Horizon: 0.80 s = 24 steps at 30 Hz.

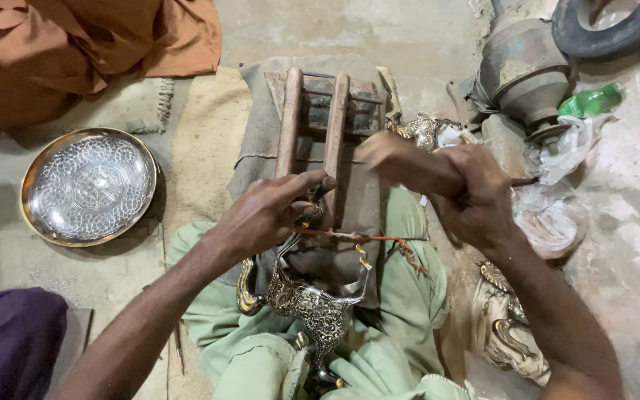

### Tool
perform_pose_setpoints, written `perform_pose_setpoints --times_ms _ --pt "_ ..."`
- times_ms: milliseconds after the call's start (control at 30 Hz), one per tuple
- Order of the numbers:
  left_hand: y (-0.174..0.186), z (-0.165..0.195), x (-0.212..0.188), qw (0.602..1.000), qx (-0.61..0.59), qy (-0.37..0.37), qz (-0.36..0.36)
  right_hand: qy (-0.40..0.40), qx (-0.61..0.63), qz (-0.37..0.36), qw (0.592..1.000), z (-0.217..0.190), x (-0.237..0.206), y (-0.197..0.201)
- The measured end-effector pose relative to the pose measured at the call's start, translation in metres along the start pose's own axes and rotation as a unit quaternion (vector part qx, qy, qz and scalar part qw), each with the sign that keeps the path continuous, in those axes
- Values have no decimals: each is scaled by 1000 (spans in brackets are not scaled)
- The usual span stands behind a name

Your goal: The person sits on the floor and uses a hammer and chisel to shape a small metal piece held against a wooden jig. They repeatedly strike the chisel with the hammer, adjusting the metal piece between strikes.

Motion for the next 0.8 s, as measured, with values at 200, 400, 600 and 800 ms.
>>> perform_pose_setpoints --times_ms 200,400,600,800 --pt "1 -4 -3 1000 -15 -10 6 -3 -18 -13 1000 -2 11 6" --pt "1 -13 -4 999 -22 -13 24 5 -52 -31 998 -7 19 9" --pt "1 -18 -6 999 -11 -23 40 35 -82 -27 996 -11 23 7" --pt "-10 -39 -3 996 -54 64 -3 47 -77 -43 995 -3 26 1"
Point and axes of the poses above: each hand's wrist, its own x-axis towards the middle knuckle, its own y-axis out of the back of the hand, z = x × y, the point moved 9 cm from there along x, towards the middle knuckle, and after that the axes turned 12 degrees about y, right-handed, at the moved point
